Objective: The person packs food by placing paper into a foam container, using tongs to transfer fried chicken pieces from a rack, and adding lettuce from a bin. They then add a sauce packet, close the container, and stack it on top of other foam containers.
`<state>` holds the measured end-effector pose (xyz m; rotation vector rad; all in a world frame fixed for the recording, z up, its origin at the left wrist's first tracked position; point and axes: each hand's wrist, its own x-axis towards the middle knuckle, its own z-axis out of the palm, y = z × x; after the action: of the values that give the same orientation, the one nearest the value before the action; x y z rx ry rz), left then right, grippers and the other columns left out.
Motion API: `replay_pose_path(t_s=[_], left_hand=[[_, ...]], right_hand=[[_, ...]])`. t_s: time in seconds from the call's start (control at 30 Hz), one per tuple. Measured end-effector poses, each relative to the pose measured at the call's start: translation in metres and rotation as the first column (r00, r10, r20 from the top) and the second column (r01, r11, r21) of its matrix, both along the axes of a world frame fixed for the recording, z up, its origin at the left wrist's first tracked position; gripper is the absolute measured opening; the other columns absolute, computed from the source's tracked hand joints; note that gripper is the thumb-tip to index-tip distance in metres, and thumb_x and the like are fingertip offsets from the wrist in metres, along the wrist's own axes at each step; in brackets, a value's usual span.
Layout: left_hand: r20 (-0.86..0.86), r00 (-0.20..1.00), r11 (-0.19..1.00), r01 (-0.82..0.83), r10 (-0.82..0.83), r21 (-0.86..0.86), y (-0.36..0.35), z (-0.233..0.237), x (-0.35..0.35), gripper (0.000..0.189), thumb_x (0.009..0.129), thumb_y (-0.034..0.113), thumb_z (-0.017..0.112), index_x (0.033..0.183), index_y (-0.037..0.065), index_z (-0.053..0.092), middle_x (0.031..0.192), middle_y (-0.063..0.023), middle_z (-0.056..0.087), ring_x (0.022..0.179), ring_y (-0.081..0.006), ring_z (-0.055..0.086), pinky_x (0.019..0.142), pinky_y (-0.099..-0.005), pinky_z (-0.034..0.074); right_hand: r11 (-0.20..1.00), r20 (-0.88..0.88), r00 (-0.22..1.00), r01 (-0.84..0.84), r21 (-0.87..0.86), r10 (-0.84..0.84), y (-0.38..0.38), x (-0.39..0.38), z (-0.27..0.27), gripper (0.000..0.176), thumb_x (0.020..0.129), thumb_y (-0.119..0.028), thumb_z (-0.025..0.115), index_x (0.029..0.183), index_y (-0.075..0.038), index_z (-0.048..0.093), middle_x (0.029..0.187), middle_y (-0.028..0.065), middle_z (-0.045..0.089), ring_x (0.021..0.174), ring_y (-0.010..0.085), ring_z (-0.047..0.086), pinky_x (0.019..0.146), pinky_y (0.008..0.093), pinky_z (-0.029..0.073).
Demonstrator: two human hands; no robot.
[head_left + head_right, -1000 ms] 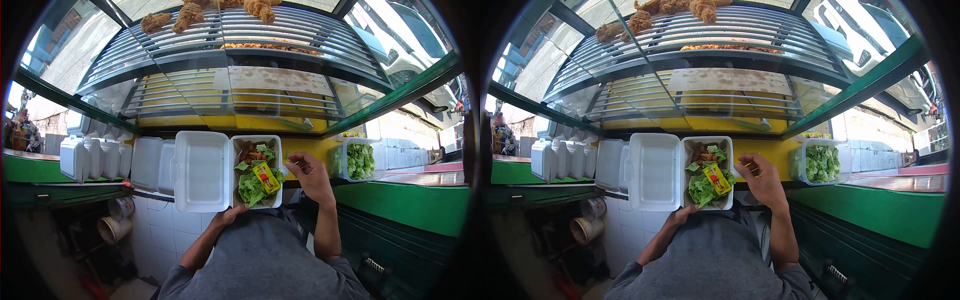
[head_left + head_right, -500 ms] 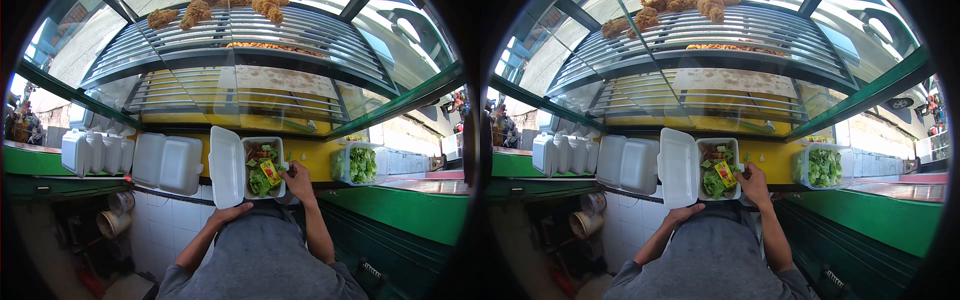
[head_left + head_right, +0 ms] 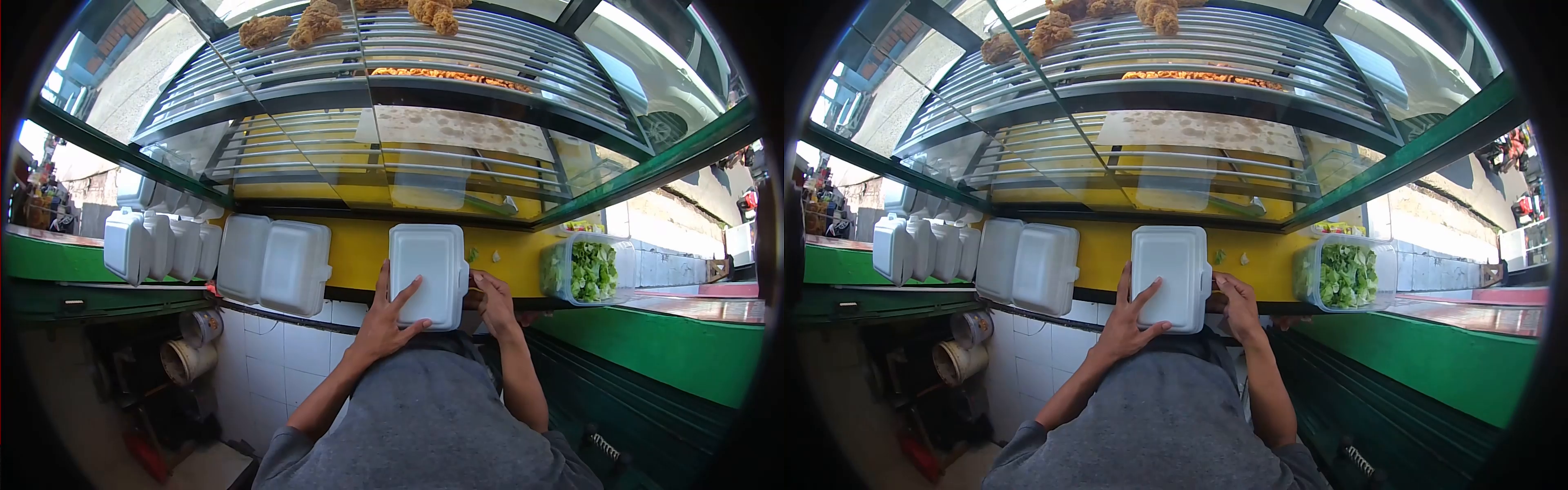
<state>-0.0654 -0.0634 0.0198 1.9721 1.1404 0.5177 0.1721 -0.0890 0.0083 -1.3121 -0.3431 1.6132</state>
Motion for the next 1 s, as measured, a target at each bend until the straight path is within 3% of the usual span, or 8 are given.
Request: replay_pose_path(t_s=[0.03, 0.13, 0.43, 0.53, 0.63, 0.73, 0.87, 1.0], left_hand=[[-0.002, 1.0, 1.0, -0.003, 0.003, 0.003, 0.0, 0.002, 0.001, 0.074, 0.077, 0.048, 0.073, 0.141, 0.027, 0.043, 0.152, -0.028, 0.002, 0.138, -0.0518, 0.018, 0.105, -0.0522, 0.037], [-0.003, 1.0, 1.0, -0.008, 0.008, -0.004, 0.0, 0.005, 0.006, 0.072, 0.078, 0.047, 0.073, 0.141, 0.026, 0.044, 0.152, -0.0278, 0.003, 0.138, -0.0511, 0.019, 0.105, -0.0518, 0.037], [0.015, 1.0, 1.0, -0.02, 0.02, -0.001, -0.001, 0.004, 0.01, 0.07, 0.078, 0.043, 0.074, 0.14, 0.026, 0.046, 0.152, -0.027, 0.005, 0.138, -0.0496, 0.021, 0.106, -0.0508, 0.036], [0.037, 0.999, 0.999, -0.034, 0.035, -0.007, -0.001, 0.003, 0.012, 0.065, 0.079, 0.04, 0.073, 0.137, 0.024, 0.049, 0.152, -0.027, 0.007, 0.138, -0.0496, 0.021, 0.107, -0.0504, 0.034], [0.082, 0.994, 0.997, -0.073, 0.076, -0.036, 0.0, 0.001, 0.015, 0.057, 0.081, 0.035, 0.072, 0.133, 0.022, 0.053, 0.153, -0.025, 0.01, 0.138, -0.0477, 0.022, 0.109, -0.0496, 0.033], [0.127, 0.992, 0.996, -0.001, 0.012, -0.086, 0.004, 0.004, 0.013, 0.054, 0.083, 0.03, 0.071, 0.133, 0.022, 0.053, 0.154, -0.0212, 0.013, 0.139, -0.0436, 0.023, 0.109, -0.0486, 0.033], [0.216, 0.976, 0.98, 0.068, -0.026, -0.189, 0.009, 0.014, 0.017, 0.064, 0.082, 0.022, 0.071, 0.139, 0.015, 0.044, 0.15, -0.0226, 0.025, 0.14, -0.0382, 0.026, 0.112, -0.0448, 0.026], [0.161, 0.955, 0.966, -0.23, 0.247, -0.12, -0.008, 0.002, 0.015, 0.074, 0.083, 0.02, 0.071, 0.143, 0.005, 0.032, 0.142, -0.0227, 0.035, 0.133, -0.0353, 0.036, 0.11, -0.0422, 0.029]], right_hand=[[0.999, -0.059, 0.998, 0.034, 0.001, -0.034, 0.001, 0.0, 0.005, 0.028, 0.089, -0.008, 0.064, 0.115, 0.002, 0.061, 0.096, 0.0066, 0.066, 0.079, 0.0109, 0.063, 0.072, 0.026, 0.053], [0.996, 0.355, 0.932, -0.083, 0.015, 0.073, 0.003, -0.002, 0.003, 0.026, 0.088, -0.008, 0.065, 0.113, 0.002, 0.062, 0.091, 0.0051, 0.066, 0.077, 0.01, 0.062, 0.069, 0.0254, 0.053], [0.999, 0.072, 0.997, 0.027, 0.039, -0.03, 0.003, 0.003, -0.004, 0.019, 0.089, -0.008, 0.065, 0.104, 0.004, 0.063, 0.087, 0.0039, 0.067, 0.075, 0.0076, 0.061, 0.066, 0.0225, 0.051], [1.0, 0.18, 0.984, -0.014, -0.015, 0.016, 0.003, 0.007, -0.009, 0.026, 0.093, -0.013, 0.061, 0.113, 0.003, 0.061, 0.088, 0.0047, 0.066, 0.074, 0.0101, 0.062, 0.07, 0.0244, 0.052], [0.97, 0.527, 0.827, -0.243, 0.023, 0.195, 0.003, 0.016, -0.027, 0.037, 0.096, -0.018, 0.057, 0.125, 0.004, 0.053, 0.101, 0.0089, 0.065, 0.086, 0.0146, 0.061, 0.08, 0.027, 0.049], [0.953, 0.489, 0.872, -0.12, 0.279, -0.033, 0.014, 0.01, -0.023, 0.048, 0.096, -0.023, 0.056, 0.134, 0.004, 0.045, 0.114, 0.0161, 0.062, 0.101, 0.022, 0.059, 0.09, 0.0308, 0.046], [0.981, 0.611, 0.789, -0.16, 0.11, 0.06, 0.032, 0.013, 0.001, 0.062, 0.085, -0.032, 0.069, 0.131, 0.004, 0.047, 0.118, 0.0189, 0.058, 0.106, 0.0236, 0.057, 0.091, 0.033, 0.045], [0.963, 0.696, 0.701, -0.266, 0.051, 0.157, 0.046, 0.017, 0.006, 0.064, 0.074, -0.035, 0.079, 0.116, 0.006, 0.053, 0.102, 0.0174, 0.062, 0.092, 0.0223, 0.059, 0.082, 0.0334, 0.048]])
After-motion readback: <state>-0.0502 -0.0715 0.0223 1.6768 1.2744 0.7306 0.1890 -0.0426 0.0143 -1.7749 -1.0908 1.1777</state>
